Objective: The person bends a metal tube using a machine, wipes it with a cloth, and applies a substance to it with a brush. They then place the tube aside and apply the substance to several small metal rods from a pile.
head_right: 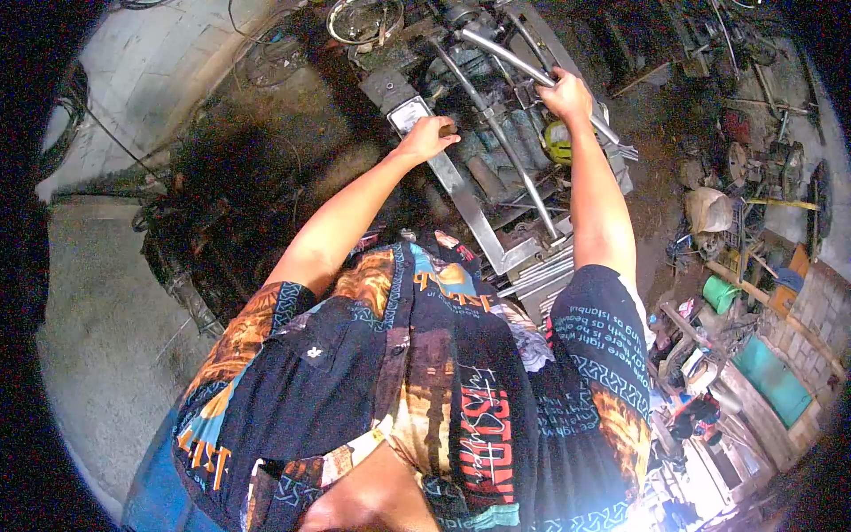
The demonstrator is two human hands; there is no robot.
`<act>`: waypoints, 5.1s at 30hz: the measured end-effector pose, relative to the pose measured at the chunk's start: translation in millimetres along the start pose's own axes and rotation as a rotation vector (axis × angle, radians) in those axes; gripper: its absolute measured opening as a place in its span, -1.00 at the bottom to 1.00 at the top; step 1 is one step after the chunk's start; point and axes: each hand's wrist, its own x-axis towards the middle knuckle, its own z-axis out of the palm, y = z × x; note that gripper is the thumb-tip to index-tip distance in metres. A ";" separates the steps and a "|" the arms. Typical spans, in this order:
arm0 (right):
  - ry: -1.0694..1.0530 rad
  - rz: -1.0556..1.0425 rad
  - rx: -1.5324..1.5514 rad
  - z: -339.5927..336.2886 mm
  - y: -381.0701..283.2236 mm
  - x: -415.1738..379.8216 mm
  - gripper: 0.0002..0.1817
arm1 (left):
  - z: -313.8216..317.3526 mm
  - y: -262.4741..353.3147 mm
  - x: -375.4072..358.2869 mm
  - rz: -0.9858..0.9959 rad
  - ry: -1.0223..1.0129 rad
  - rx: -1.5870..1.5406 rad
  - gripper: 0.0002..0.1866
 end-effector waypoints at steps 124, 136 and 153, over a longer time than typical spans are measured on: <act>0.369 0.512 -0.060 -17.4 -25.0 -176.8 -0.54 | -175.2 72.8 -5.3 -0.101 0.098 -0.441 -0.65; 0.122 0.507 0.473 -5.7 -24.9 -104.7 -0.07 | -172.8 66.3 -29.5 -0.110 0.123 -0.448 -0.64; 0.540 0.110 0.275 33.2 -20.9 -204.7 -0.64 | -157.2 57.5 -62.5 -0.185 0.135 -0.378 -0.68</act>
